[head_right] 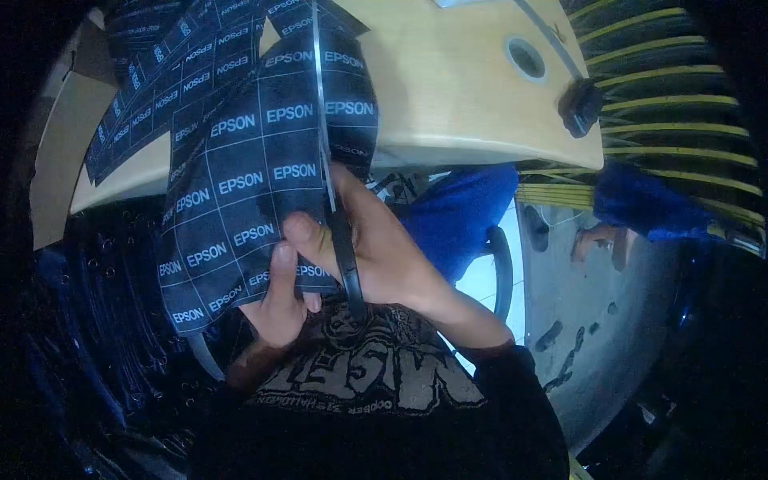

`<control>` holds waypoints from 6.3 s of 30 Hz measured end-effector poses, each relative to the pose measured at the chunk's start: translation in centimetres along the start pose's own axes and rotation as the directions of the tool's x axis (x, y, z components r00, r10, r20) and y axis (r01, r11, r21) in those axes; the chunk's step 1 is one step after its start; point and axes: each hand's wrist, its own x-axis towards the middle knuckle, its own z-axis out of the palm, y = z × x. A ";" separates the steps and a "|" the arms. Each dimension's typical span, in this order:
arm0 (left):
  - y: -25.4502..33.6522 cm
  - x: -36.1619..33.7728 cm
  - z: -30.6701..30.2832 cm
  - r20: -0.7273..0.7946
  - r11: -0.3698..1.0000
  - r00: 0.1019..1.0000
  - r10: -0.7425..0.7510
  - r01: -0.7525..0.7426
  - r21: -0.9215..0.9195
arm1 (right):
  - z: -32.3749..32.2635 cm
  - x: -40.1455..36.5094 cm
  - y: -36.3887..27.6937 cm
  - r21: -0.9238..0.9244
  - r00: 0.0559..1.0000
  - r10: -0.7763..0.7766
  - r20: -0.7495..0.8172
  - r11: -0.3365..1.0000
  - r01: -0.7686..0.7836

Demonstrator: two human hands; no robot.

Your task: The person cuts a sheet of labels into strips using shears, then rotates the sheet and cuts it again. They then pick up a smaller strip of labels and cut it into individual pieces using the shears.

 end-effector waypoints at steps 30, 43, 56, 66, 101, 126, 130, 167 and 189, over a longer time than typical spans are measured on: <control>0.6 0.1 0.2 0.003 0.999 1.000 -0.030 0.030 -0.045 | 0.5 -0.3 0.4 0.163 0.999 0.043 -0.004 0.986 -0.042; 0.1 -0.1 0.0 -0.004 0.999 0.999 -0.036 0.036 -0.033 | 0.4 -0.2 0.2 0.136 0.999 0.017 -0.045 0.991 -0.011; -0.1 -0.1 -0.8 0.046 1.000 0.999 -0.001 0.001 0.005 | 0.0 0.6 0.2 0.007 0.999 0.034 -0.013 0.999 -0.034; 0.4 -0.4 -0.9 0.011 0.996 0.997 -0.080 0.080 -0.032 | 0.4 0.8 0.3 0.035 0.999 0.049 -0.015 0.998 -0.048; 0.7 -0.5 -0.8 0.034 0.995 0.995 -0.089 0.091 -0.045 | 0.5 0.9 -0.9 0.068 0.999 0.033 0.027 0.997 -0.035; 0.4 -1.1 -1.5 0.092 0.991 0.990 -0.109 0.115 -0.063 | 1.0 0.5 -0.1 0.099 0.994 0.109 -0.018 0.989 -0.107; 0.6 -1.2 -1.6 0.066 0.990 0.988 -0.140 0.139 0.012 | 1.1 0.4 -0.4 0.097 0.996 0.082 -0.034 0.992 -0.078; 1.0 -0.9 -1.4 0.025 0.995 0.995 -0.095 0.095 0.003 | 1.4 0.2 -0.1 0.006 0.998 0.065 -0.003 0.998 -0.065; 0.5 -1.3 -2.0 0.037 0.999 0.998 -0.050 0.051 -0.010 | 1.1 0.5 -0.8 0.055 0.991 0.135 -0.013 0.989 -0.134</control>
